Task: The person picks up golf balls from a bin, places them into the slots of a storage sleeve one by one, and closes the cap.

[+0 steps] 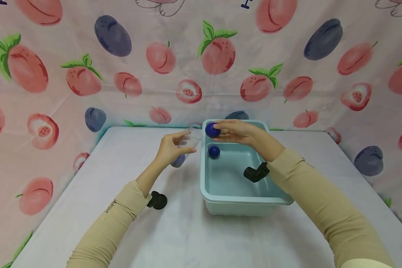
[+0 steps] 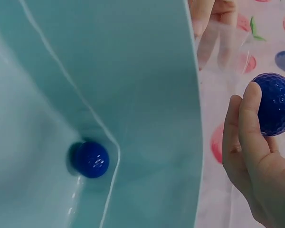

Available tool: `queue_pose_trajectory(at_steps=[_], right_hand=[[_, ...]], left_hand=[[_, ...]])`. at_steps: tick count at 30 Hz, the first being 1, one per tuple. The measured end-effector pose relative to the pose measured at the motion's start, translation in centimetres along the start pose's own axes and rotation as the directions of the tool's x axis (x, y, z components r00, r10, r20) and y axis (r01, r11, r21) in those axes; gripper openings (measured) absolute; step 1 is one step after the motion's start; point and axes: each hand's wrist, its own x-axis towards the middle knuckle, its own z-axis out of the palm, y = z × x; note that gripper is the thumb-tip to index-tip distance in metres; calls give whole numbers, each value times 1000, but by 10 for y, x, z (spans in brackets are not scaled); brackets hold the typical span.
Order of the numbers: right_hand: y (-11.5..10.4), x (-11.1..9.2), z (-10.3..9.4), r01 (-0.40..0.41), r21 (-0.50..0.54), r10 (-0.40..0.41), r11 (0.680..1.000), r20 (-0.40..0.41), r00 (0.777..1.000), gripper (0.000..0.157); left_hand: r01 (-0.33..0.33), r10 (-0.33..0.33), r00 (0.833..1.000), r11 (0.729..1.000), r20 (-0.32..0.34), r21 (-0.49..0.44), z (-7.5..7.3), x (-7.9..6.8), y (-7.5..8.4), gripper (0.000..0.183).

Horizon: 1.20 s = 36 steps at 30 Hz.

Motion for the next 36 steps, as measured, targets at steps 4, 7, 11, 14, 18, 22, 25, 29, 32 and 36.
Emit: queue_pose_trajectory(at_steps=[4,7,11,14,18,22,25,29,32,36], right_hand=[[-5,2,10,-11,29,11,1000,3,1000,54],[-7,2,16,-7,25,7,1000,1,1000,52],[-7,3,20,11,2,-11,1000,3,1000,50],[-6,6,21,26,-14,-26,1000,3,1000,48],[-4,8,21,42,-35,-42,998,-6,999,47],[-3,10,20,53,-75,-54,996,-9,999,47],[-3,11,20,51,-102,-51,993,-2,999,47],[-3,12,19,43,-105,-44,993,-6,999,47],[-3,13,17,35,-101,-37,994,-16,999,46],[-3,15,14,23,-114,-26,993,-24,999,45]], left_hand=[[-12,12,1000,1000,3,3,2,2,-3,63],[-10,10,1000,1000,7,1,3,4,-4,63],[6,-6,1000,1000,7,4,5,4,-3,64],[17,-17,1000,1000,4,10,5,4,-2,65],[1,-1,1000,1000,-13,19,5,4,-2,65],[-16,17,999,999,-37,42,4,4,-2,64],[-6,8,999,999,-36,48,3,4,-3,63],[-2,3,1000,999,-29,49,2,3,-5,64],[0,1,1000,999,-28,43,1,2,-7,64],[11,-11,1000,999,-23,32,0,2,-8,64]])
